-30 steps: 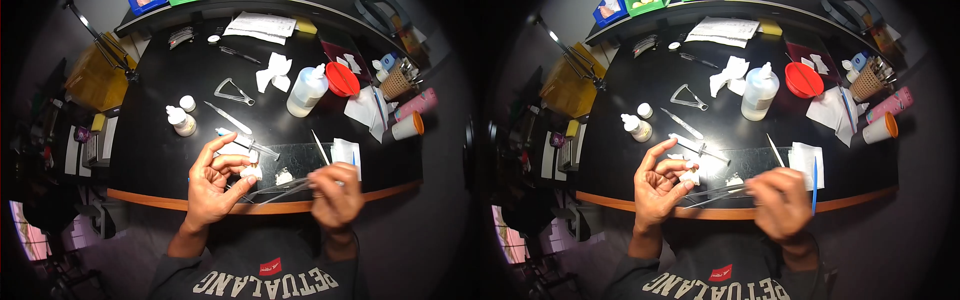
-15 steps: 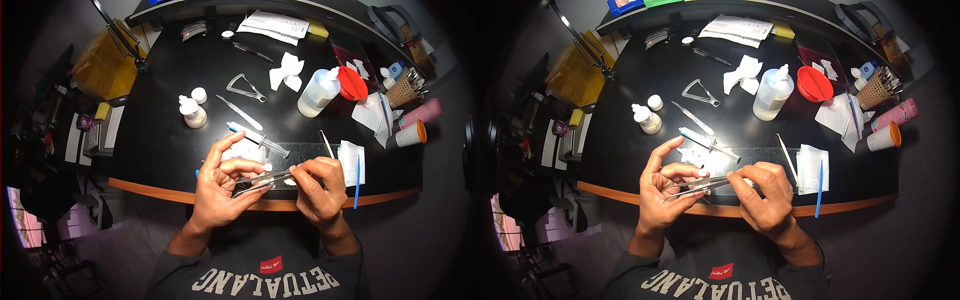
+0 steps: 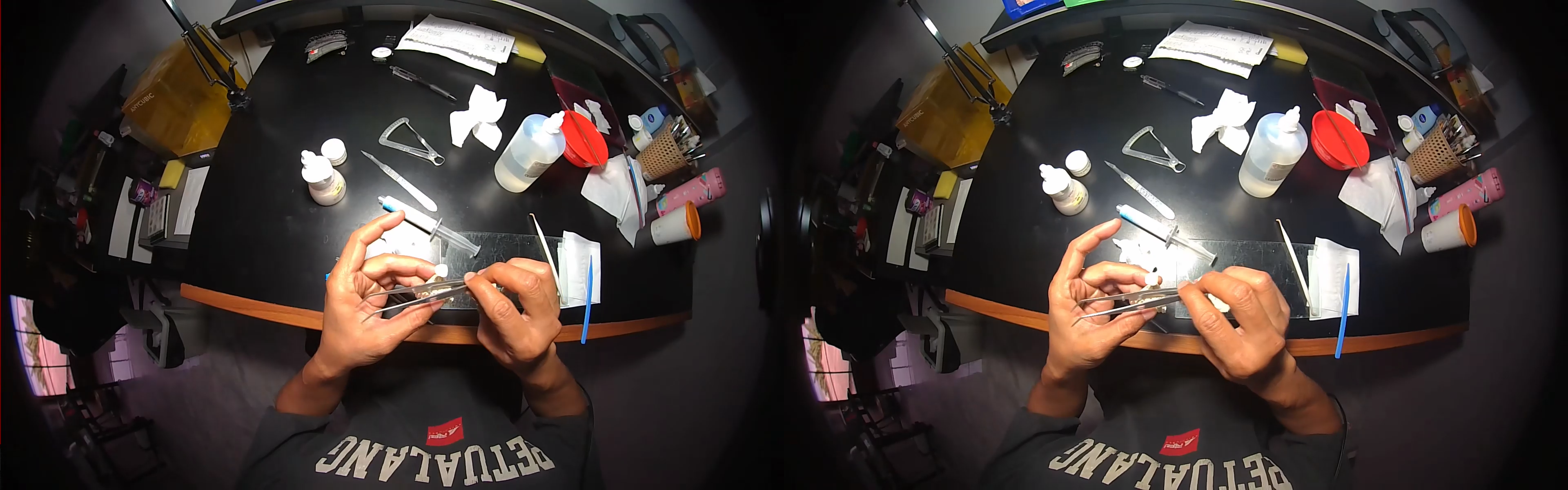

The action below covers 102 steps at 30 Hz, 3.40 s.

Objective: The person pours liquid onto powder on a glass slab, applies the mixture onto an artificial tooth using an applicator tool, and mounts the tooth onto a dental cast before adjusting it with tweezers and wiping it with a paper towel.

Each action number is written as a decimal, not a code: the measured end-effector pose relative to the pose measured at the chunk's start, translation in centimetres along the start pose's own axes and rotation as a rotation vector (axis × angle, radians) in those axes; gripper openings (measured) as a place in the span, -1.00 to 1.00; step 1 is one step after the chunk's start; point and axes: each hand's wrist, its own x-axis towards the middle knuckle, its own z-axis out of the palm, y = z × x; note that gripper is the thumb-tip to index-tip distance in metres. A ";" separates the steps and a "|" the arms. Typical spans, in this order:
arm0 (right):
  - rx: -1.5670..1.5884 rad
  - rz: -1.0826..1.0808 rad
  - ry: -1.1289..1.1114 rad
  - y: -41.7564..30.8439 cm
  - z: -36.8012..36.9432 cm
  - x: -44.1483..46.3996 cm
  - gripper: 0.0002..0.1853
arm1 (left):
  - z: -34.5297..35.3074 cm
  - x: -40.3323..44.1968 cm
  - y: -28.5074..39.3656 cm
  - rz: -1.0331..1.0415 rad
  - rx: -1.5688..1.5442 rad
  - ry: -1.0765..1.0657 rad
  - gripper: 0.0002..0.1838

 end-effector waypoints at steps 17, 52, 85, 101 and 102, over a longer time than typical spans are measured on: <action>0.024 -0.044 0.036 -0.6 0.9 0.7 -0.59 | -0.7 -0.5 0.2 0.003 -0.045 0.006 0.04; 0.236 0.781 0.129 2.3 -6.6 -6.3 -0.92 | -1.7 -0.4 0.6 -0.024 0.110 0.065 -0.09; 0.263 0.128 -0.058 -1.4 0.3 -1.1 -0.45 | -1.2 -1.4 0.2 0.006 0.095 -0.020 -0.14; 0.226 0.092 -0.032 -1.6 -0.1 -0.6 -0.47 | -1.5 -1.2 -0.3 0.005 -0.034 -0.011 -0.13; 0.220 0.085 -0.027 -1.6 0.1 -0.6 -0.47 | -1.4 -1.3 -0.3 -0.013 -0.036 -0.004 -0.13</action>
